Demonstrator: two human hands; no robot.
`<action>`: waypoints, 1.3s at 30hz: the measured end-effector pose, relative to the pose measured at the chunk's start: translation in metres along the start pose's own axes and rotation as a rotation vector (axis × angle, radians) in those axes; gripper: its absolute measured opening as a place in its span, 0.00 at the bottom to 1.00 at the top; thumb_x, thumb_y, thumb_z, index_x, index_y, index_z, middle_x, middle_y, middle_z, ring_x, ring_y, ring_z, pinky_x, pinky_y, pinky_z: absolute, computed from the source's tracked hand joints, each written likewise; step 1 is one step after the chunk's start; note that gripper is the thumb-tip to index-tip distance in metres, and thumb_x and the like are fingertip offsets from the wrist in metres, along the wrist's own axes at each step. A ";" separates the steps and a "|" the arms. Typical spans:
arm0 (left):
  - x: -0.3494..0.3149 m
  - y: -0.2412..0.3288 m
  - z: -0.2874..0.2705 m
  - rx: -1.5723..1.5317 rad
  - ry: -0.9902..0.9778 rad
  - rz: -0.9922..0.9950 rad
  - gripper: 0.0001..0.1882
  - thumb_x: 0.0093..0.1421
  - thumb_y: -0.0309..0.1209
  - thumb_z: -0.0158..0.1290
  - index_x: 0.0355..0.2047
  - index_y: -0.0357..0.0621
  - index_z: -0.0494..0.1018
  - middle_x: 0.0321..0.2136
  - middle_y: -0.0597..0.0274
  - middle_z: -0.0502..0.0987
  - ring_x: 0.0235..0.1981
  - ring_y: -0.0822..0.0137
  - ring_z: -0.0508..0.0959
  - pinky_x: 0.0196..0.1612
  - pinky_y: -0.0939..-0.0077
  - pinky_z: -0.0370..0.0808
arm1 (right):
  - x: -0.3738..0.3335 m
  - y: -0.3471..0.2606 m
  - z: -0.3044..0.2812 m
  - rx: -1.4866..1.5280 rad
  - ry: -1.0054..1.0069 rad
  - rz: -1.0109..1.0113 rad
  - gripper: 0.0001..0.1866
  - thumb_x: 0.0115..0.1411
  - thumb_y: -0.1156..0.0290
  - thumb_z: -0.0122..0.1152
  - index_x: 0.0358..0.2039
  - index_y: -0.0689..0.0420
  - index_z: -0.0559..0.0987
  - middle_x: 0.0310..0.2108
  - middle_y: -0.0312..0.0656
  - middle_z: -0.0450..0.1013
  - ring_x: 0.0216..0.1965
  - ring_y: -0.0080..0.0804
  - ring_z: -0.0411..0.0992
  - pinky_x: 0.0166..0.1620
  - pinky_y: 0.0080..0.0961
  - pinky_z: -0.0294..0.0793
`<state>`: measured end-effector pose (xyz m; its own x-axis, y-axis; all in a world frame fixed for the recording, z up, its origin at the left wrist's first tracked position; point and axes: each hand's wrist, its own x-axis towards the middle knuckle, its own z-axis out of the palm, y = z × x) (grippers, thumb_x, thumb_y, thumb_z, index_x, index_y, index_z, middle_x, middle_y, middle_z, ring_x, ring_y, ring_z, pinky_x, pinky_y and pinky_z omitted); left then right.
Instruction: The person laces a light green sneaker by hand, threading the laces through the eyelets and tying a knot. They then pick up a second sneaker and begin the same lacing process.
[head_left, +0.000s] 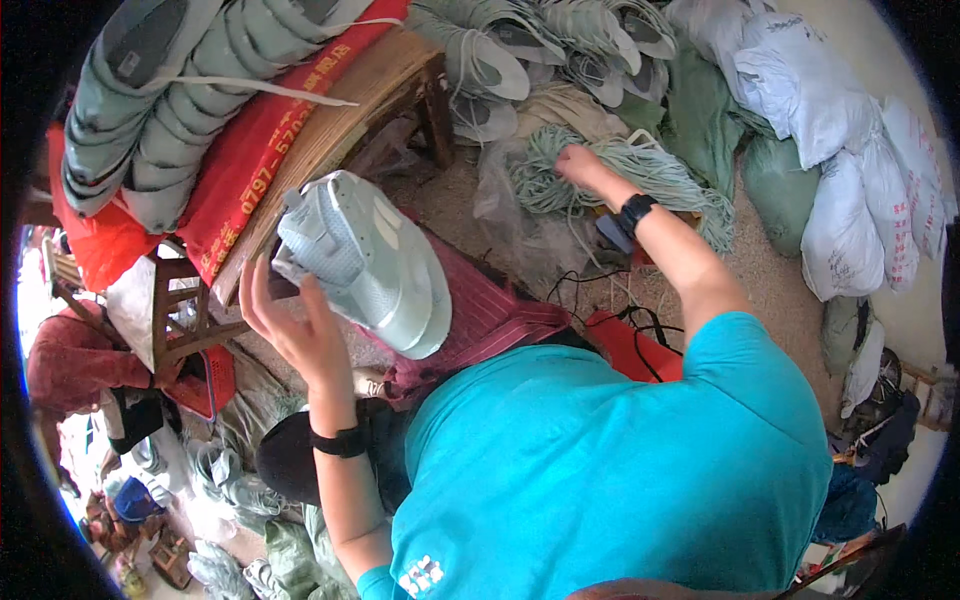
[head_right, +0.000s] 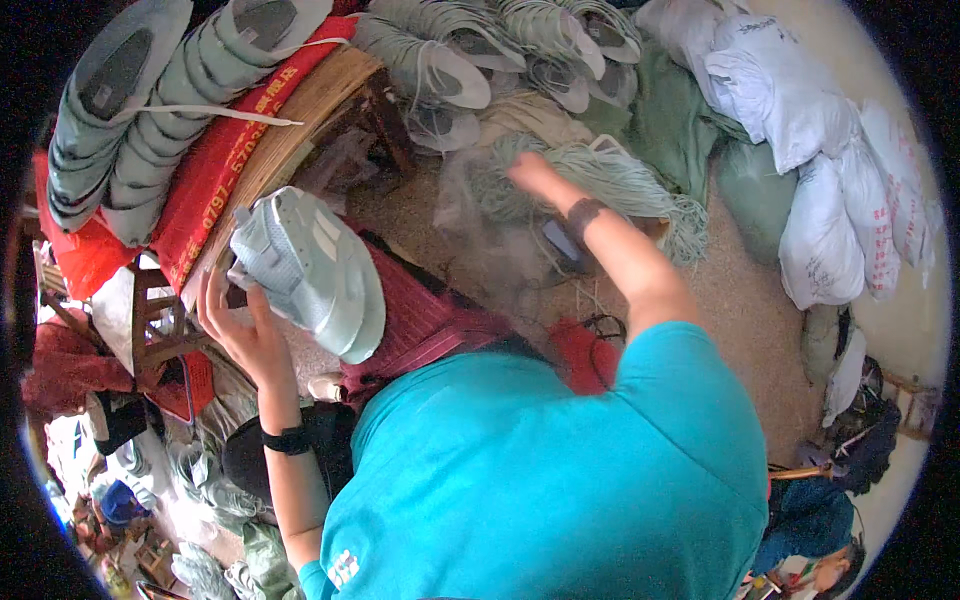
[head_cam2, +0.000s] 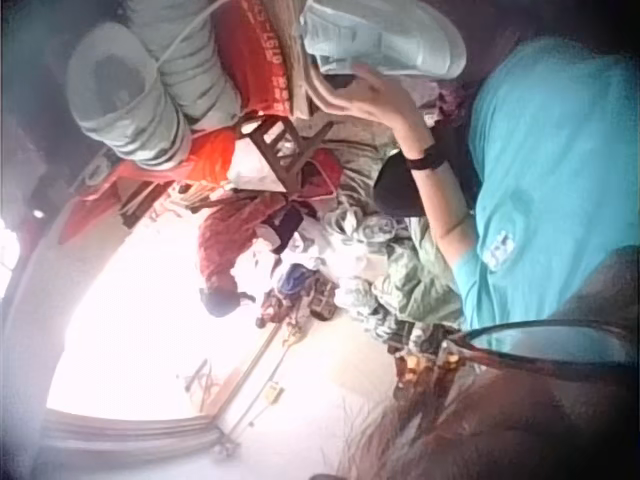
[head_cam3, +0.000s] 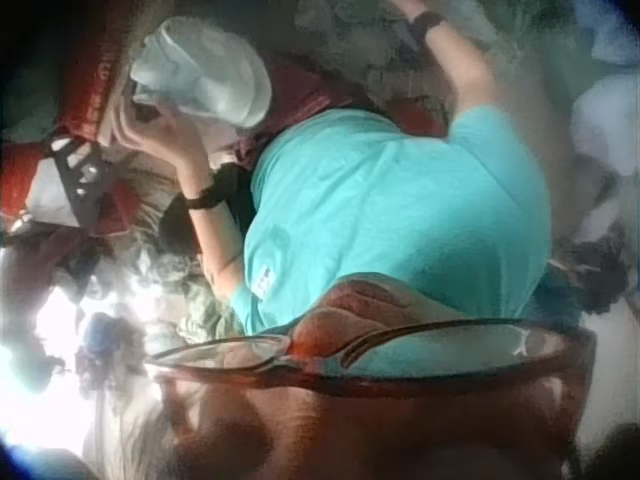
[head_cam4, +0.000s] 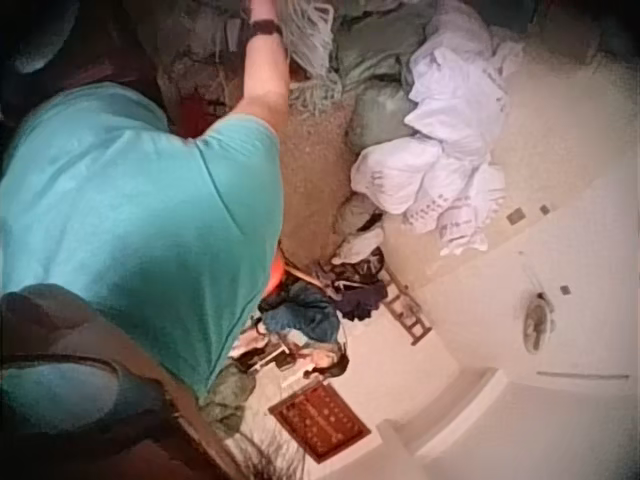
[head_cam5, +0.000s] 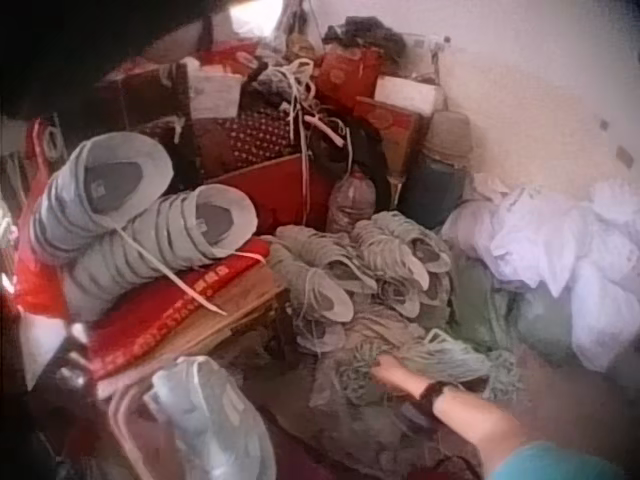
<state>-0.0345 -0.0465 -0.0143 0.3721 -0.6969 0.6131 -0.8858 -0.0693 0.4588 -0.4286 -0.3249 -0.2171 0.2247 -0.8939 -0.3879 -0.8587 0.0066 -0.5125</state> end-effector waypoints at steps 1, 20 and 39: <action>0.002 0.013 -0.009 -0.098 -0.066 0.000 0.30 0.60 0.29 0.59 0.61 0.38 0.62 0.59 0.47 0.64 0.54 0.57 0.71 0.57 0.65 0.67 | -0.007 -0.025 0.005 0.054 -0.021 -0.153 0.10 0.57 0.68 0.59 0.34 0.61 0.80 0.26 0.44 0.78 0.29 0.37 0.77 0.33 0.35 0.74; -0.014 0.037 -0.072 -1.046 -0.725 -0.399 0.15 0.70 0.36 0.47 0.33 0.41 0.79 0.29 0.70 0.71 0.35 0.74 0.67 0.41 0.78 0.65 | -0.165 -0.256 -0.095 0.266 0.488 -0.816 0.09 0.62 0.76 0.56 0.42 0.53 0.77 0.30 0.38 0.78 0.30 0.28 0.78 0.33 0.25 0.74; -0.012 0.058 -0.054 -0.735 -0.598 -0.338 0.10 0.65 0.32 0.52 0.36 0.36 0.76 0.21 0.55 0.73 0.23 0.68 0.74 0.28 0.71 0.71 | -0.224 -0.310 -0.034 0.494 -0.654 -0.875 0.13 0.70 0.73 0.47 0.52 0.63 0.73 0.43 0.38 0.75 0.46 0.23 0.71 0.50 0.23 0.71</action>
<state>-0.0757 -0.0031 0.0399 0.1933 -0.9800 0.0469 -0.2939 -0.0123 0.9558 -0.2286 -0.1421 0.0548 0.9584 -0.2855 -0.0039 -0.0607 -0.1904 -0.9798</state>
